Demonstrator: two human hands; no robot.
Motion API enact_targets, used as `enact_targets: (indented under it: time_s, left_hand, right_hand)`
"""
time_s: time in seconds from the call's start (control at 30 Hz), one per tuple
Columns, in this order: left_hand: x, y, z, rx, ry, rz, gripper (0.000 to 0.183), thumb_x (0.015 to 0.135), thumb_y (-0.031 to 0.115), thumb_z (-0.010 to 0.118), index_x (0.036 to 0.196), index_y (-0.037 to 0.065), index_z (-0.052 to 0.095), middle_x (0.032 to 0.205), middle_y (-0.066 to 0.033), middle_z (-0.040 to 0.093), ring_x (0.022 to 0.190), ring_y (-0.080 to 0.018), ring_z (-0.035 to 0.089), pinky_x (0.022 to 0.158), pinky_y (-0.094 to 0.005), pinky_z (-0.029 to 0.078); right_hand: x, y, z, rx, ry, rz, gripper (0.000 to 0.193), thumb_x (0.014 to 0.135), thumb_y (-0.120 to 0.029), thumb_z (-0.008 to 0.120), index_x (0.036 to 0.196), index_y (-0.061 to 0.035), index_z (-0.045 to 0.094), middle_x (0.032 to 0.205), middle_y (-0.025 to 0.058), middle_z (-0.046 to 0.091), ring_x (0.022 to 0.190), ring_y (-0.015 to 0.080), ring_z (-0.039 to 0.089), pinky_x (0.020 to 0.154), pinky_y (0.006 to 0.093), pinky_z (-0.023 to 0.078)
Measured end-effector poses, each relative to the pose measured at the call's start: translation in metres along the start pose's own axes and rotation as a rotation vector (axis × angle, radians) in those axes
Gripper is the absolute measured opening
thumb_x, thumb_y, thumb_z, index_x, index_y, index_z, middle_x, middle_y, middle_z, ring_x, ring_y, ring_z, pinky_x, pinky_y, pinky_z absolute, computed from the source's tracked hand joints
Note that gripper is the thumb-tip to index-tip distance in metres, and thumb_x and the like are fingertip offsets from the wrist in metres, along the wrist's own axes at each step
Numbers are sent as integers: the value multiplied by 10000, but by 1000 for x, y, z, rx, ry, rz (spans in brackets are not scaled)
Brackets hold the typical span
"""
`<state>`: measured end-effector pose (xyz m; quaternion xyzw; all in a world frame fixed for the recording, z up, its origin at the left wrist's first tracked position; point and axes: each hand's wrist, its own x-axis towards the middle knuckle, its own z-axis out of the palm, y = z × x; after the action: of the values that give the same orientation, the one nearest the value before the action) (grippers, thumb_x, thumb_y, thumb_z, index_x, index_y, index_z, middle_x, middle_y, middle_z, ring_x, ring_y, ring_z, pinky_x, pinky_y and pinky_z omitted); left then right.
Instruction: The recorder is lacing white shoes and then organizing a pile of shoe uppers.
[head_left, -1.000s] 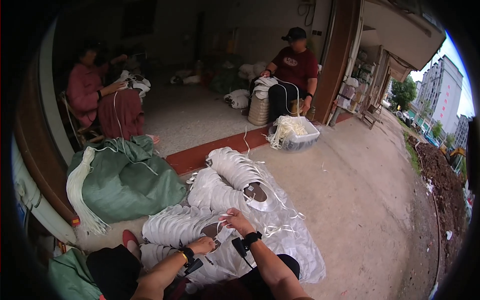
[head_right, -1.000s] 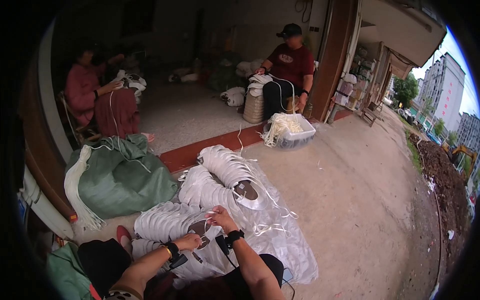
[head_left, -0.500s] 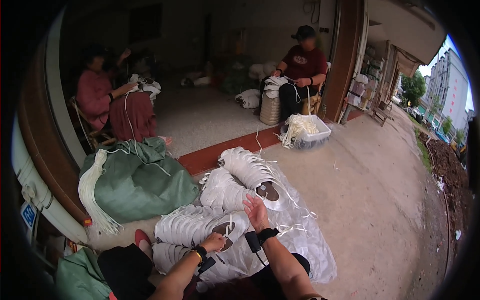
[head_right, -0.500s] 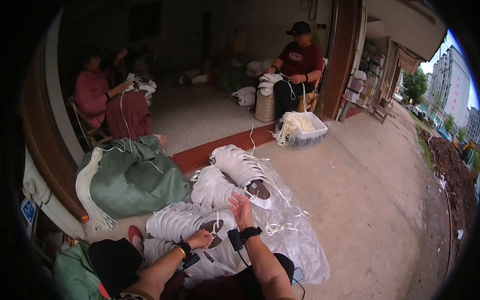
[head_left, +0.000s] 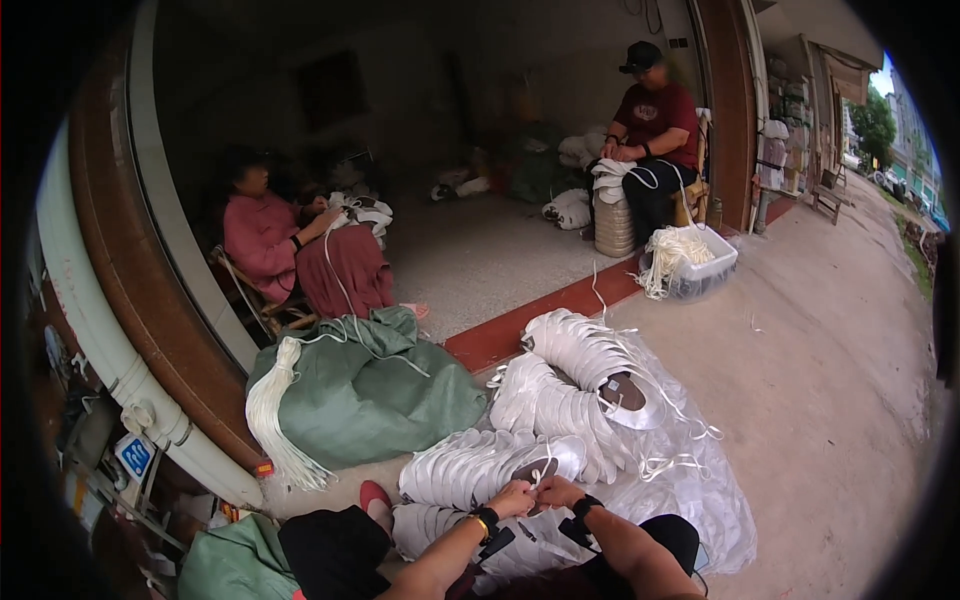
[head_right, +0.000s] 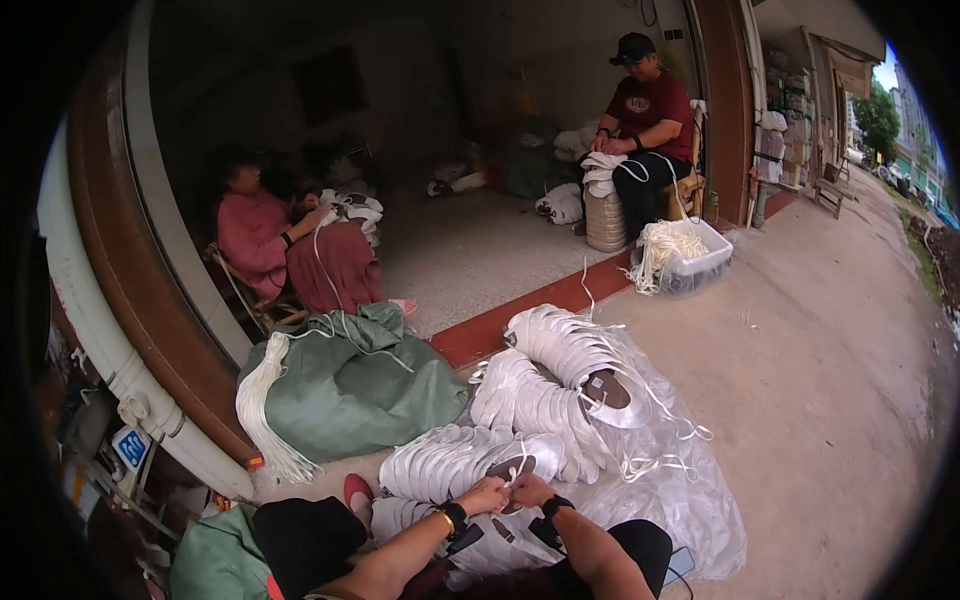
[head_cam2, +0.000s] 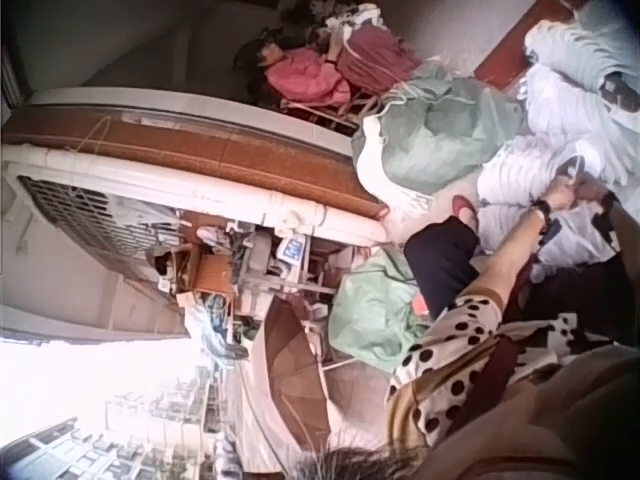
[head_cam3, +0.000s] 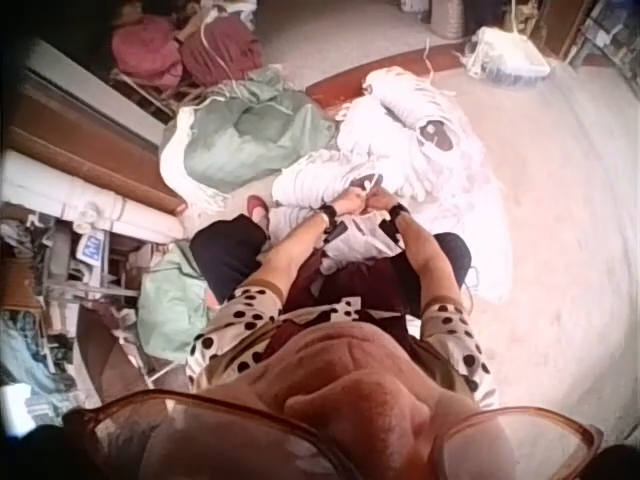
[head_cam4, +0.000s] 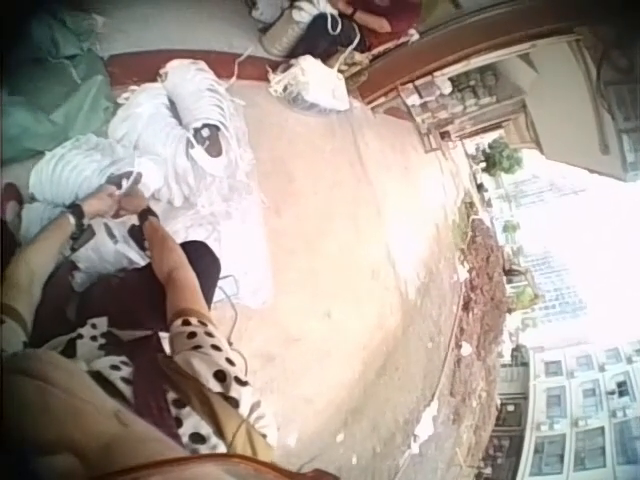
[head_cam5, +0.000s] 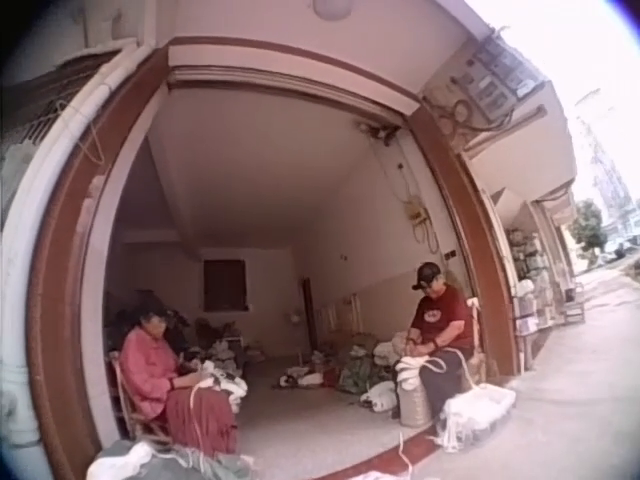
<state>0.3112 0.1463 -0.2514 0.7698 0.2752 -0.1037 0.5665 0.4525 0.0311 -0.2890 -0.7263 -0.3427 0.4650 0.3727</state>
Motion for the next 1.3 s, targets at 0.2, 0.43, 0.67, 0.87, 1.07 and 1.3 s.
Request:
enact_targets:
  time_s: [0.2, 0.43, 0.67, 0.87, 1.07, 1.3]
  left_hand:
    - [-5, 4, -2, -152, -37, -80, 154, 933, 139, 553, 925, 6, 631, 768, -47, 625, 652, -132, 603, 585, -282, 529]
    - [-5, 8, 0, -117, 34, -153, 260, 1008, 243, 493, 944, 27, 623, 783, -46, 618, 640, -128, 587, 582, -293, 526]
    - [-3, 6, 1, -168, -1, -139, 218, 968, 209, 519, 943, 17, 619, 774, -60, 611, 637, -133, 592, 564, -285, 525]
    - [-9, 10, 2, -217, -20, -94, 234, 970, 218, 528, 945, 11, 632, 766, -48, 609, 624, -125, 582, 558, -271, 504]
    - [-8, 24, -12, -114, -55, -83, 228, 939, 222, 567, 889, 26, 671, 774, -37, 660, 647, -98, 606, 552, -237, 485]
    - [4, 17, -22, -46, -200, -82, 69, 766, 53, 741, 834, 45, 738, 772, -15, 693, 650, -91, 617, 583, -250, 492]
  right_hand:
    - [5, 4, 16, 254, 63, -223, 93, 819, 16, 648, 875, -58, 646, 790, 18, 669, 704, 102, 646, 600, 260, 525]
    - [0, 7, 13, 428, -131, -176, 68, 865, -31, 617, 914, -78, 608, 793, -6, 658, 699, 112, 648, 576, 257, 515]
    - [-16, -18, 0, -180, -74, 52, 289, 869, -290, 599, 971, -52, 728, 759, 40, 708, 638, 171, 685, 612, 304, 566]
    - [-16, -23, -18, -340, -152, 9, 296, 808, -308, 638, 701, -42, 713, 582, 20, 617, 530, 157, 586, 504, 325, 461]
    - [-21, -27, -30, -142, -308, 1, 341, 797, -454, 691, 733, -119, 705, 631, -37, 598, 483, 78, 448, 426, 267, 305]
    - [-37, -30, -20, 28, -485, -24, 387, 815, -476, 722, 950, -116, 771, 759, -20, 684, 503, 41, 445, 429, 224, 296]
